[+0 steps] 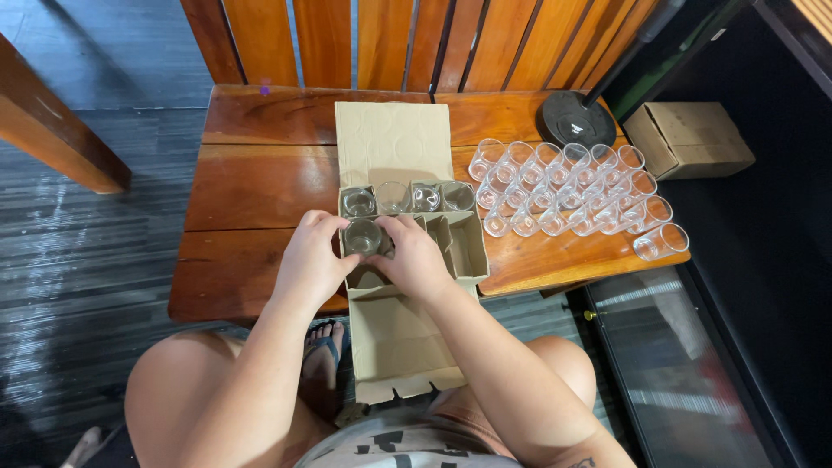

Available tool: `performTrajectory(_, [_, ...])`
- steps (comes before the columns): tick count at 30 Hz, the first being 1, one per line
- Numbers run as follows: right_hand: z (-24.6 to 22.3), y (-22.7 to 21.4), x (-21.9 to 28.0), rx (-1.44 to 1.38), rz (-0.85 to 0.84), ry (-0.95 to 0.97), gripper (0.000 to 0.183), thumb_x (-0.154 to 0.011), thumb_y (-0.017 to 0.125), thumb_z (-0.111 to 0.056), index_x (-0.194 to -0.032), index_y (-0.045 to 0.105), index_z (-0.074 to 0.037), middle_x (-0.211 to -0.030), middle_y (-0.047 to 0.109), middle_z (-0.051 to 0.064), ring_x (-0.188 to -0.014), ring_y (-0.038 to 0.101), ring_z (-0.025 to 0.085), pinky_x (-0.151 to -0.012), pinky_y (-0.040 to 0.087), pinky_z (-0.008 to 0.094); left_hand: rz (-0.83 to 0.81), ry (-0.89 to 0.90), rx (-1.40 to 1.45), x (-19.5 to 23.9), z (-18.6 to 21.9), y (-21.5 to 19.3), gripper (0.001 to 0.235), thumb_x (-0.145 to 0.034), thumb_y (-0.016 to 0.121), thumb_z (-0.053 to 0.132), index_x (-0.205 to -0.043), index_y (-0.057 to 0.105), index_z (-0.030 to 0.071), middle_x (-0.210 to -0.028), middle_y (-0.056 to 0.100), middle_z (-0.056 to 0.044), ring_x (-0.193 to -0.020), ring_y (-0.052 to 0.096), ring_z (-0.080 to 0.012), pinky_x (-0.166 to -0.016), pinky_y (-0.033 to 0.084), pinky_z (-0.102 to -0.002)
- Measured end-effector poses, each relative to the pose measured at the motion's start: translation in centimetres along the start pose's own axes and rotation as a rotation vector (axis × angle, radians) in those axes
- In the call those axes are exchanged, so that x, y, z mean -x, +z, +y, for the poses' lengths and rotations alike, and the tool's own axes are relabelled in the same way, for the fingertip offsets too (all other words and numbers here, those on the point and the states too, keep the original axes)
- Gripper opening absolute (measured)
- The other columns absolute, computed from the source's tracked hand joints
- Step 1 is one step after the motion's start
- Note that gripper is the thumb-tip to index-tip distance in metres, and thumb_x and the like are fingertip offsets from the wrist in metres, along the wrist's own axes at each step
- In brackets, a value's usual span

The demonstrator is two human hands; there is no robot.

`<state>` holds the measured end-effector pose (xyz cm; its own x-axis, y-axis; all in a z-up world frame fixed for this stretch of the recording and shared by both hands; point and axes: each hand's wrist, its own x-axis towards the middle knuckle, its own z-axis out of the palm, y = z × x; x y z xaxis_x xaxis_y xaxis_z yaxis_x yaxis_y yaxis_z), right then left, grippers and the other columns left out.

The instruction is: The person unpacks clear drinking glasses from cardboard boxes and arranges them on a wooden bench. They remove glasses one by one from the box compartments and place them in rows on the bench surface.

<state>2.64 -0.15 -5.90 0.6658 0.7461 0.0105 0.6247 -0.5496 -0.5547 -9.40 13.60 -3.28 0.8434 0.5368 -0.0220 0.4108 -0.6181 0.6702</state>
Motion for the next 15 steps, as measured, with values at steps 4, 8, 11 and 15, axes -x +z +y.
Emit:
performTrajectory(4, [0.3, -0.3, -0.2, -0.043, 0.030, -0.004, 0.062, -0.075, 0.088, -0.031, -0.130, 0.063, -0.019, -0.129, 0.060, 0.004, -0.118, 0.068, 0.032, -0.101, 0.058, 0.044, 0.052, 0.048, -0.002, 0.5, 0.4, -0.6, 0.052, -0.075, 0.085, 0.014, -0.124, 0.068, 0.008, -0.128, 0.056, -0.007, -0.124, 0.061, -0.0295, -0.093, 0.060, -0.041])
performTrajectory(8, [-0.5, -1.6, 0.6, -0.215, 0.100, -0.021, 0.060, -0.071, 0.092, -0.023, -0.125, 0.067, -0.012, -0.131, 0.060, 0.009, -0.119, 0.067, 0.037, -0.100, 0.059, 0.044, 0.098, 0.114, 0.011, 0.8, 0.6, -1.0, 0.052, -0.075, 0.087, 0.015, -0.123, 0.068, 0.010, -0.126, 0.057, -0.007, -0.125, 0.059, -0.0324, -0.096, 0.057, -0.043])
performTrajectory(11, [-0.1, -1.9, 0.6, -0.399, 0.139, -0.029, 0.058, -0.071, 0.093, -0.012, -0.123, 0.069, -0.006, -0.132, 0.060, 0.011, -0.120, 0.066, 0.038, -0.102, 0.060, 0.040, 0.106, 0.132, 0.052, 1.1, 1.6, -1.4, 0.054, -0.078, 0.087, 0.018, -0.127, 0.065, 0.014, -0.125, 0.059, -0.007, -0.123, 0.061, -0.0304, -0.099, 0.055, -0.042])
performTrajectory(15, [-0.1, -2.5, 1.0, -0.602, 0.182, -0.060, 0.056, -0.071, 0.091, 0.001, -0.121, 0.067, 0.000, -0.130, 0.059, 0.013, -0.125, 0.063, 0.036, -0.108, 0.056, 0.038, 0.051, 0.080, 0.151, 1.7, 3.8, -1.8, 0.054, -0.082, 0.084, 0.018, -0.131, 0.060, 0.017, -0.122, 0.065, -0.006, -0.121, 0.065, -0.0246, -0.102, 0.054, -0.041])
